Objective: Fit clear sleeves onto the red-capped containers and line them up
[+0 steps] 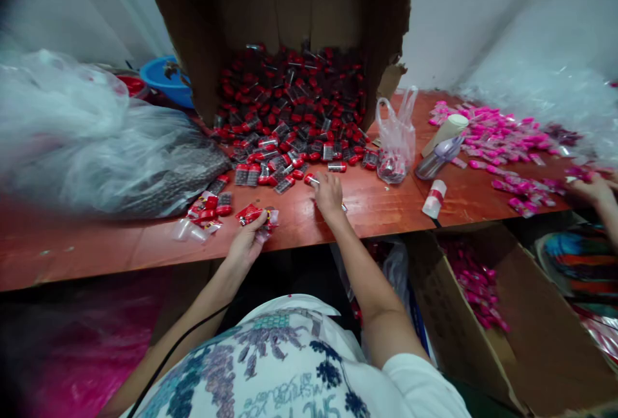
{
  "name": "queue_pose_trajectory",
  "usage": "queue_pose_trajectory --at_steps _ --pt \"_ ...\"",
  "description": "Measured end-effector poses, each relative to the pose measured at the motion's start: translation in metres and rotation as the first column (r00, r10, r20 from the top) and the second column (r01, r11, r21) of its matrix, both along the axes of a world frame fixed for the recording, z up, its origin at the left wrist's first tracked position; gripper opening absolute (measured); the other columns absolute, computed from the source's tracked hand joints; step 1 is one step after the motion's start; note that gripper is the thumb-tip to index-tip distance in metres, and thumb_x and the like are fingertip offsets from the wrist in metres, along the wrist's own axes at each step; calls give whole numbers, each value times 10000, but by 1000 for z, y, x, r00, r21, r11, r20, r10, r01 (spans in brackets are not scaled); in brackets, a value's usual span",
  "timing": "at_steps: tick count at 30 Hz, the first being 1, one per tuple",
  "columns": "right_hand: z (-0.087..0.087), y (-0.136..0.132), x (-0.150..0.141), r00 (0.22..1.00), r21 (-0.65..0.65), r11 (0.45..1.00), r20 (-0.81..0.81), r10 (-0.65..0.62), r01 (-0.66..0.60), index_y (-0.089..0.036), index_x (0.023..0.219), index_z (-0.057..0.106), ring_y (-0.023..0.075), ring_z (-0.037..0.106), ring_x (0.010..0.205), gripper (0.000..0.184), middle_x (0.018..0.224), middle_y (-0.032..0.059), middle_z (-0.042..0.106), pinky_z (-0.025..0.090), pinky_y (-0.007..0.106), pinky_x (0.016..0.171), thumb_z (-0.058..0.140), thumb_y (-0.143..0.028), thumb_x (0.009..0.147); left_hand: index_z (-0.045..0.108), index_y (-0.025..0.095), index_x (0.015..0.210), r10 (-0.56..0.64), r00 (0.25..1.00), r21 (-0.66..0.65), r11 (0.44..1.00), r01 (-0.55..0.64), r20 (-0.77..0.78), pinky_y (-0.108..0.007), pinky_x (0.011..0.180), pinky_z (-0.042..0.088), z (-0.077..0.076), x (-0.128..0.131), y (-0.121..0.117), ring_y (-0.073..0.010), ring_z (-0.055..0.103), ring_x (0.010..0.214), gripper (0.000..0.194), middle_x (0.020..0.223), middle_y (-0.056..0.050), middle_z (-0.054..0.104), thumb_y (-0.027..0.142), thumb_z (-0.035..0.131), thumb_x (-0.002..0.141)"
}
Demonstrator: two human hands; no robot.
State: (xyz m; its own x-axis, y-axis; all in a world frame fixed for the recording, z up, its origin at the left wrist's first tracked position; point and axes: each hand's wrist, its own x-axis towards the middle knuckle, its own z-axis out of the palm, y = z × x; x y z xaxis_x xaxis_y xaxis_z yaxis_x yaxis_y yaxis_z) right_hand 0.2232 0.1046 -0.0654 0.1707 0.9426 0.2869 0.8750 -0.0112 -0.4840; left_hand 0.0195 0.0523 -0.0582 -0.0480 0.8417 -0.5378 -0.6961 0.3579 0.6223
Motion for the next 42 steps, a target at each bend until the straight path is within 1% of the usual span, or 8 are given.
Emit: queue_pose_trajectory --at_steps 2,5,9,13,18,27,32,42 --pt "0 15 4 989 -115 992 147 -28 45 -146 1174 617 273 489 1052 351 1127 172 615 365 372 885 574 -299 861 656 97 754 26 998 -40 999 -24 54 -239 540 553 2 -2 2 -134 649 572 115 697 -42 693 -4 677 703" --pt "4 13 -4 976 -198 979 199 87 -47 -141 1045 678 267 526 995 267 1004 165 661 363 366 865 569 -303 864 644 96 747 51 992 -98 994 -40 111 -212 525 541 5 -5 2 -123 646 564 116 689 -47 688 -16 618 760" --pt "11 -29 -29 963 -19 984 -213 167 -175 -188 1064 657 203 599 873 300 933 86 692 418 308 792 448 -349 921 623 102 716 70 989 -135 989 -52 132 -192 463 506 6 -12 3 -113 623 516 107 643 -38 672 17 619 781" --pt "15 -78 -52 644 36 976 -747 169 -213 -193 1117 621 165 643 755 366 861 30 691 469 249 632 483 -439 884 624 102 728 81 990 -122 990 -67 118 -194 478 513 5 -12 6 -106 617 504 86 632 -27 668 27 642 766" --pt "16 -102 -61 477 4 966 -869 132 -260 -182 1055 661 154 647 746 323 843 24 692 484 238 624 553 -400 842 646 97 739 79 993 -34 996 -77 90 -224 553 545 4 -5 5 -126 648 572 91 686 -44 697 16 680 715" --pt "17 -108 -64 484 18 967 -863 144 -256 -178 1041 677 164 653 761 304 881 36 707 516 269 689 573 -380 839 651 124 701 72 996 134 989 -65 -46 -225 518 518 3 -5 -2 -124 628 537 273 648 -9 684 147 848 514" --pt "17 -117 -67 563 81 986 -813 148 -142 -187 1104 657 180 661 838 321 979 49 708 520 287 757 557 -367 858 656 132 718 94 989 193 978 -72 -111 -212 456 480 8 -4 -3 -126 621 525 310 644 2 676 198 860 494" --pt "11 -118 -63 564 27 988 -819 110 -153 -195 1096 673 180 667 782 339 928 37 722 528 284 712 563 -395 846 655 132 731 70 991 199 979 -47 -114 -230 512 503 5 -2 -4 -128 625 539 331 654 0 678 207 862 484"
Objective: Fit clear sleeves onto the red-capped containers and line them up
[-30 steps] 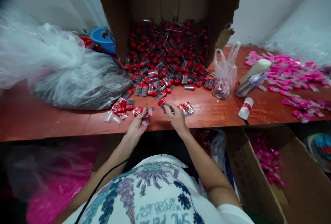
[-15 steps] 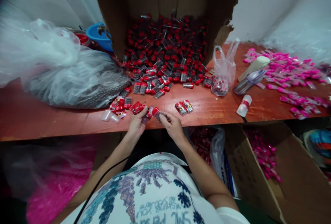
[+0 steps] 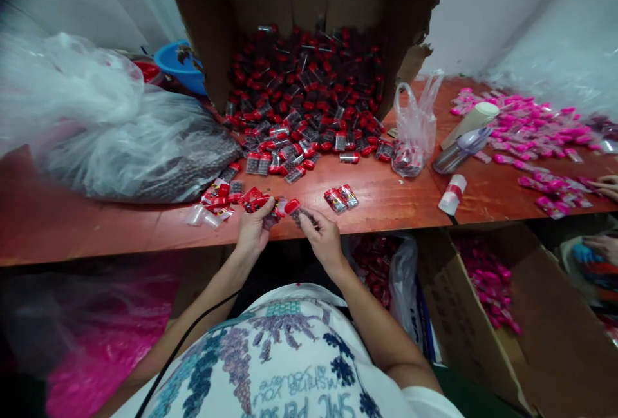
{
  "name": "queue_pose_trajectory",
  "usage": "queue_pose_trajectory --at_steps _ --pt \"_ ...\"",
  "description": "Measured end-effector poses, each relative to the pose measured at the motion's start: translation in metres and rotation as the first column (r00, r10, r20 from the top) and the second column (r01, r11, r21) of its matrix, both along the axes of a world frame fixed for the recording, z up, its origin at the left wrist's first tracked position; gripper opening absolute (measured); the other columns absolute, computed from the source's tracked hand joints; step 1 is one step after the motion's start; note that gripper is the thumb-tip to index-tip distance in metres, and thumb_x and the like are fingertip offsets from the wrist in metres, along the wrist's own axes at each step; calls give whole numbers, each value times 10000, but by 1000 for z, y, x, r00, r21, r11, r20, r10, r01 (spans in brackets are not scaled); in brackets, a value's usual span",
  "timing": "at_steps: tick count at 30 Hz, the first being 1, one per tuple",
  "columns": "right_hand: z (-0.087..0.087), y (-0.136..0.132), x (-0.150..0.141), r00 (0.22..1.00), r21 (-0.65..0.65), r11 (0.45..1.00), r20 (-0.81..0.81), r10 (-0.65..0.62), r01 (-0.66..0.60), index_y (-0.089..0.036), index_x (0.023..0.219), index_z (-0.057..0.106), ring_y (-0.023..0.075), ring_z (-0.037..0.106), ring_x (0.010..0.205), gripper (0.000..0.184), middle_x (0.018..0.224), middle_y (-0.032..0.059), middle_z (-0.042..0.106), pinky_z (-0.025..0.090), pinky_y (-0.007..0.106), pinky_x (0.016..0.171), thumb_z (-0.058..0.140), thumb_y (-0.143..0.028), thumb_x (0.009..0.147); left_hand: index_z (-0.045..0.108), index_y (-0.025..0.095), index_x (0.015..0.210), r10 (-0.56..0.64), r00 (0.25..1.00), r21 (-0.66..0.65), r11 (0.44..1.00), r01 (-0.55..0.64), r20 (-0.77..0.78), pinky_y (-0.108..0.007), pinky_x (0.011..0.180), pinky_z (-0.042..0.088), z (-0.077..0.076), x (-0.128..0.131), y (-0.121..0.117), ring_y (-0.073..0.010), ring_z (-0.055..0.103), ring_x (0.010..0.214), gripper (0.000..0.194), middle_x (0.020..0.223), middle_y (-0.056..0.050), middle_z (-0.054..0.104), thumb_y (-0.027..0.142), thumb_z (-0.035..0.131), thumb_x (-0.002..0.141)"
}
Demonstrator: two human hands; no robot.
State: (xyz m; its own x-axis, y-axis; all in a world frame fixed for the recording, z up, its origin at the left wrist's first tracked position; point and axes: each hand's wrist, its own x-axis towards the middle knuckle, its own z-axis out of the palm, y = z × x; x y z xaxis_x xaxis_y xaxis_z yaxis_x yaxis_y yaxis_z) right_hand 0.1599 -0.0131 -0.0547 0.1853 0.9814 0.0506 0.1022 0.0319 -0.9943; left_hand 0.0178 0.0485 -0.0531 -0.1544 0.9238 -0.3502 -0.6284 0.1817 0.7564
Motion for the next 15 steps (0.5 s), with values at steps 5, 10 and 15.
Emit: queue_pose_trajectory --at_steps 5,10,15 --pt "2 -2 2 999 7 999 3 -42 42 -193 1096 675 171 656 748 337 908 34 721 520 275 684 554 -391 851 659 136 732 -17 1000 -6 1000 17 1 -226 507 499 1 0 0 -123 620 528 306 654 -1 678 206 855 508" --pt "2 -4 3 1000 -17 1000 10 4 -4 -211 1081 684 184 656 778 338 941 31 718 524 279 669 563 -411 837 654 136 712 -2 1000 2 1000 2 24 -234 552 508 1 2 0 -123 626 551 290 652 4 678 177 852 504" --pt "1 -8 1 1000 -28 1000 -10 -2 1 -208 1100 674 184 651 784 351 946 34 715 520 269 646 559 -411 838 649 130 700 7 1000 10 1000 -7 -8 -227 521 492 2 3 -1 -122 615 538 310 636 9 666 200 861 486"
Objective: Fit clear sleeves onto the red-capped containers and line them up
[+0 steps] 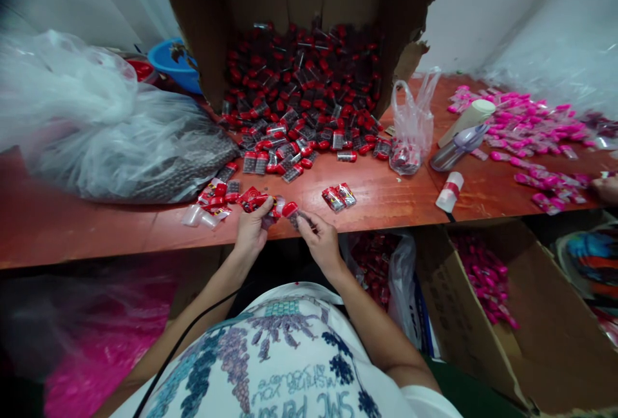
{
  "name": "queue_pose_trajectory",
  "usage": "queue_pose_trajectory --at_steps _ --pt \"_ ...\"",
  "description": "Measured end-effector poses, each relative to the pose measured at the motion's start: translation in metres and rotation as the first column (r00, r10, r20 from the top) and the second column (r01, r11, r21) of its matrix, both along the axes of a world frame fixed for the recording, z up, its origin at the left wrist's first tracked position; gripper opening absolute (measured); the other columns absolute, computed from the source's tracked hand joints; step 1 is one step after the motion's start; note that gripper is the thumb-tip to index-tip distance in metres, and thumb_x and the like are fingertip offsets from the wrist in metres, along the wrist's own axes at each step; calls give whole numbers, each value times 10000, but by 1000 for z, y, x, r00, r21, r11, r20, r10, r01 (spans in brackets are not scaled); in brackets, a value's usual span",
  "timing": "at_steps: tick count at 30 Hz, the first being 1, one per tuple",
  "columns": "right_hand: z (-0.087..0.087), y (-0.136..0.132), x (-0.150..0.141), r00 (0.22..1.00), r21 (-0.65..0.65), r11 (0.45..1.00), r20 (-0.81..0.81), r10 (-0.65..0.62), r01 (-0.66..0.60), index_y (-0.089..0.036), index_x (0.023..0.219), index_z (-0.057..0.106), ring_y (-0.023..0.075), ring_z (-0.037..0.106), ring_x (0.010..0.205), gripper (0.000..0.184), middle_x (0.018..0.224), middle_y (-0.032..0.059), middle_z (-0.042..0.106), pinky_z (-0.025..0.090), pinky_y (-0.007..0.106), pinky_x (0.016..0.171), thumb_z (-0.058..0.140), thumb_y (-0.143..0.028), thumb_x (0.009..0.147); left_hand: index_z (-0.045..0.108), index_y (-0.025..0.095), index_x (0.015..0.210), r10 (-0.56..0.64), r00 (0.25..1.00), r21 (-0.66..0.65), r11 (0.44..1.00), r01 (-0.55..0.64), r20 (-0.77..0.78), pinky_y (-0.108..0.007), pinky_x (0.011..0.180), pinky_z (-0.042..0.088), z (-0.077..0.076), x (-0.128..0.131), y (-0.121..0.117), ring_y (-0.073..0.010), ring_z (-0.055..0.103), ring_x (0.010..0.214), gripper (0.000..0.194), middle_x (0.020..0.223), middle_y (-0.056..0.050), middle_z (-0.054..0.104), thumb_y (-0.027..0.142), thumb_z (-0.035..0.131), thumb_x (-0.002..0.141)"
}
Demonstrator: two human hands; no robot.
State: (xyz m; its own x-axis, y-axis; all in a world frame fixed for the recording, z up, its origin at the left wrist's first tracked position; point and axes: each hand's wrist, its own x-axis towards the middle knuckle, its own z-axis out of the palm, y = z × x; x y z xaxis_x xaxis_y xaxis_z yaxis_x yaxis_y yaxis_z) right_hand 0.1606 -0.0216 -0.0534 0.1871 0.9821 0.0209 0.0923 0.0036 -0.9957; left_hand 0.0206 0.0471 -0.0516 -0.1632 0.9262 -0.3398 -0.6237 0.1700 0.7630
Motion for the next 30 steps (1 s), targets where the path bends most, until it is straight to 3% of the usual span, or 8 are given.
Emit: queue_pose_trajectory --at_steps 4,13,20,25,30 --pt "0 -2 0 999 30 999 19 -28 28 -207 1090 680 178 645 787 341 956 34 713 518 270 671 561 -405 840 655 131 710 -8 1000 14 1000 9 -13 -231 509 492 -1 0 0 -121 608 529 302 636 10 665 213 857 500" --pt "-2 2 2 999 -43 999 -33 -15 13 -201 1087 681 140 611 670 364 885 25 705 495 221 526 565 -430 829 686 123 747 -41 992 48 998 47 -120 -220 493 483 0 1 -4 -128 617 542 294 671 -12 681 236 843 525" --pt "-1 0 4 995 -94 993 -82 57 -65 -205 1095 675 143 620 703 381 902 26 700 495 203 487 575 -437 810 689 132 749 -45 991 66 996 54 -127 -217 507 483 -1 1 -5 -126 614 553 291 673 -6 672 229 841 520" --pt "-3 1 6 975 -98 972 -84 205 -213 -213 1085 670 133 621 691 353 851 12 692 487 195 494 569 -420 818 692 133 755 -67 985 94 992 83 -159 -229 567 500 6 1 -6 -129 623 588 317 687 -3 673 203 851 490" --pt "-8 2 4 995 -22 997 -76 68 -69 -204 1094 611 157 640 782 346 945 40 678 508 215 550 575 -418 825 682 130 775 -182 980 131 973 191 -78 -258 652 518 13 3 -10 -143 639 653 298 750 -26 689 196 838 530"
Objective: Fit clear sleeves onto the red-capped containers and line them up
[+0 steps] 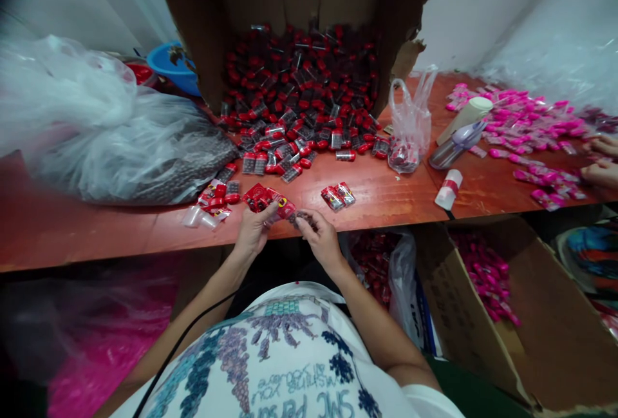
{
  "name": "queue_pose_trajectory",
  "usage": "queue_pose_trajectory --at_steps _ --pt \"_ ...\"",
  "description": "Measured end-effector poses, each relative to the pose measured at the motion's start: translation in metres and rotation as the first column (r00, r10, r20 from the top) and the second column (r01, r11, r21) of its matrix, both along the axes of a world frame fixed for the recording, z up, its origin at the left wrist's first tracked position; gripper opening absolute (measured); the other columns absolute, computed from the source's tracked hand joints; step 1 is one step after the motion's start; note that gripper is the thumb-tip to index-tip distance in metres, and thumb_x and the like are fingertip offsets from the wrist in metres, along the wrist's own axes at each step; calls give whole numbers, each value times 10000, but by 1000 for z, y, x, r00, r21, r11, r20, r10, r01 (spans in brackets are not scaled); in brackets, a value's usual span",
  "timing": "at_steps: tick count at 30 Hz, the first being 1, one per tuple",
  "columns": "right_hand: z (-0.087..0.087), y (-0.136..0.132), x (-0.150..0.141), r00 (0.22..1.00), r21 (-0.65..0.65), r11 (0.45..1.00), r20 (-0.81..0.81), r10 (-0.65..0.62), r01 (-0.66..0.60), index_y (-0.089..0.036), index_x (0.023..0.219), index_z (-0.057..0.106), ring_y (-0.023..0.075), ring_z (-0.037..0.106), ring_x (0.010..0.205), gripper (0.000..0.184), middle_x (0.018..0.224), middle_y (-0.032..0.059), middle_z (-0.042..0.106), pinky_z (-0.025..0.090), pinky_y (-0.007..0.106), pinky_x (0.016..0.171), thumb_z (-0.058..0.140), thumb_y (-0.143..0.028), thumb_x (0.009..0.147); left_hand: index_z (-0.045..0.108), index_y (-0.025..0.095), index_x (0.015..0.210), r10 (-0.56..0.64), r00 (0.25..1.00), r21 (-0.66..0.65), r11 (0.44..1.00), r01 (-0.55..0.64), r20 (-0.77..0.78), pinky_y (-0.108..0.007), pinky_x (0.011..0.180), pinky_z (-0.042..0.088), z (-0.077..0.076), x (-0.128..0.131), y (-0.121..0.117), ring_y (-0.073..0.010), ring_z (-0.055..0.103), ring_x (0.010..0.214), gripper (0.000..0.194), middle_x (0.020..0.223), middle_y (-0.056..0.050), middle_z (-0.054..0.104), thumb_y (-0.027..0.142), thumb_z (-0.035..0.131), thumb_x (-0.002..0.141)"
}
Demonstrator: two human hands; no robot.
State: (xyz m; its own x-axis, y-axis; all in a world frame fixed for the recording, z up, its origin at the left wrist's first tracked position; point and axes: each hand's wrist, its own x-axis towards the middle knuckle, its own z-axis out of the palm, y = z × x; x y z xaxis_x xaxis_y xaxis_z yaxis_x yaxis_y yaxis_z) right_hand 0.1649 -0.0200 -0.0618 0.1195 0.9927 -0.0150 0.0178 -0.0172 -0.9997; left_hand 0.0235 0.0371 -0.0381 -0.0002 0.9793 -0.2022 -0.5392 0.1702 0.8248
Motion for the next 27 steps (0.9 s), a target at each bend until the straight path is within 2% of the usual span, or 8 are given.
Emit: queue_pose_trajectory --at_steps 4,10,13,17,19,23,25,27 --pt "-2 -2 -4 999 31 999 26 -45 45 -212 1037 570 163 646 808 309 921 38 674 511 216 565 607 -414 807 683 121 757 -61 998 -46 997 60 -29 -237 618 500 -1 4 -6 -135 627 613 285 694 -21 678 174 836 523" --pt "-5 1 -7 979 -48 998 -199 -36 27 -212 997 535 129 604 659 314 800 -4 621 516 220 506 591 -452 804 694 116 729 -188 979 -43 982 186 -78 -254 649 508 4 8 -13 -155 635 627 316 699 -40 693 99 846 452" --pt "-3 -1 -1 995 37 997 -71 -66 68 -233 1073 555 133 591 731 327 905 12 593 539 242 593 621 -398 797 706 125 795 -186 981 -70 981 182 -59 -255 640 519 7 7 -12 -170 650 645 356 723 -48 705 97 839 466" --pt "3 -3 10 988 171 982 141 61 -86 -307 1267 528 157 556 955 465 1122 43 481 523 298 838 607 -250 812 708 134 843 -212 975 -103 973 204 -73 -274 648 543 9 6 -11 -185 667 676 392 761 -52 713 106 839 475" --pt "4 -3 12 981 183 974 164 105 -135 -339 1297 509 154 548 953 501 1126 40 448 528 302 834 579 -210 817 709 127 829 -286 953 -128 954 273 -99 -287 648 551 8 8 -13 -197 672 680 382 764 -62 715 105 840 472" --pt "-4 -4 10 988 182 976 118 99 -120 -358 1266 540 145 561 877 468 1152 38 435 555 280 718 572 -217 820 712 99 816 -397 914 -196 906 375 -86 -314 652 562 5 15 -18 -221 680 683 331 775 -99 719 147 838 513" --pt "-11 -5 12 991 196 977 117 61 -83 -351 1251 556 152 568 883 440 1137 35 463 551 280 723 583 -244 825 715 89 845 -391 919 -198 906 373 -57 -315 679 563 0 16 -19 -223 686 705 344 812 -119 724 153 836 529" --pt "-18 -3 23 983 217 976 178 -36 -3 -336 1266 548 162 570 902 433 1118 37 497 532 300 794 575 -267 839 715 74 839 -329 943 -214 926 311 -51 -299 682 564 -8 16 -18 -212 687 691 346 808 -128 725 140 839 523"
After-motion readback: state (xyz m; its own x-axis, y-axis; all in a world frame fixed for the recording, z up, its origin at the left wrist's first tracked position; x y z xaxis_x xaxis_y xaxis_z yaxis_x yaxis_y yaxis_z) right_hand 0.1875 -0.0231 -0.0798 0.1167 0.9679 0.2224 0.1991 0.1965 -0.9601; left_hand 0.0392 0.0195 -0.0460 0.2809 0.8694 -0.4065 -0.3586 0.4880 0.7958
